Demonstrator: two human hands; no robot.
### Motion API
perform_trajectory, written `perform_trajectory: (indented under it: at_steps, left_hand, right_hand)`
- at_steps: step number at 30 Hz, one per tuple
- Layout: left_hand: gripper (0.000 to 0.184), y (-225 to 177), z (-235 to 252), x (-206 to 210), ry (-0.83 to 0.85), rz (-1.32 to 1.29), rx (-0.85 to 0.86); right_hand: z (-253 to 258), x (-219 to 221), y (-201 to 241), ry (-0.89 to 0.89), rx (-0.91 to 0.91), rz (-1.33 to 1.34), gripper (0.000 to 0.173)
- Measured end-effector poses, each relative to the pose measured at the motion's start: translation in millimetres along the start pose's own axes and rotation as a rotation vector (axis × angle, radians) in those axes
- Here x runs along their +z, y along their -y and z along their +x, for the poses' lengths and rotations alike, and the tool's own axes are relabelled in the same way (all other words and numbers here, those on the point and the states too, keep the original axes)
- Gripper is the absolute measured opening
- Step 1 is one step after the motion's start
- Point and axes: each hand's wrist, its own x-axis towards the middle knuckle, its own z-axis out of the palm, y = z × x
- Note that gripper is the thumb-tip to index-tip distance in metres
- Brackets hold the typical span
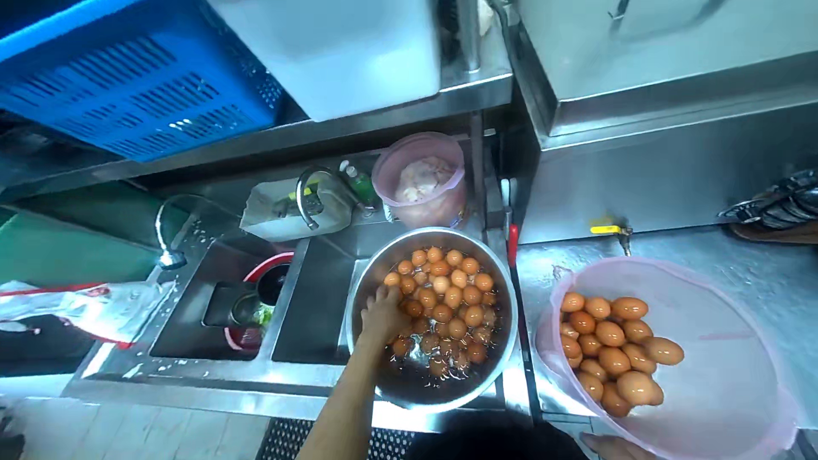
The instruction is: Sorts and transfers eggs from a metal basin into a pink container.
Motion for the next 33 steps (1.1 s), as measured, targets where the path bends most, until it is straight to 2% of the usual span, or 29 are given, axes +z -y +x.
perform_trajectory:
  at_steps: [3,7,11,13,16,18,20,26,30,33]
  left_hand:
    - [0.104,2.9,15.1,3.0,0.055,0.035,0.030]
    - [0.116,7.3,18.2,3.2,0.115,0.029,0.049]
    - [0.117,11.7,12.7,9.3,0.148,-0.113,0.037]
    - [0.112,11.5,7.4,12.0,0.149,-0.179,0.025]
    - [0.104,10.1,-0.8,10.1,0.155,-0.242,0.000]
    - [0.097,10.8,-3.5,9.4,0.150,-0.280,-0.014]
    - [0.092,11.6,-5.1,12.8,0.149,-0.300,-0.028]
    - [0.094,13.0,-1.5,21.9,0.171,-0.364,-0.026]
    - [0.087,16.0,3.4,22.3,0.149,-0.391,-0.026]
    - [0.076,16.5,2.2,20.1,0.136,-0.420,-0.051]
  right_hand:
    - [49.7,-8.4,62.6,-0.045,-0.189,-0.037,0.034]
    - [130.0,18.9,104.3,-0.102,-0.299,-0.156,0.030]
    - [224.9,44.6,135.0,0.131,-0.102,-0.127,0.036]
    - [269.9,59.0,149.5,0.191,0.003,-0.219,0.042]
    - [318.7,89.6,162.9,0.232,0.057,-0.365,0.052]
    - [338.1,107.0,166.1,0.293,0.079,-0.439,0.061]
    - [347.8,119.3,164.8,0.326,0.099,-0.475,0.062]
    - [362.9,127.6,172.4,0.368,0.155,-0.445,0.065]
    - [370.3,128.7,175.5,0.365,0.179,-0.448,0.061]
    - [368.6,126.7,174.4,0.361,0.179,-0.438,0.056]
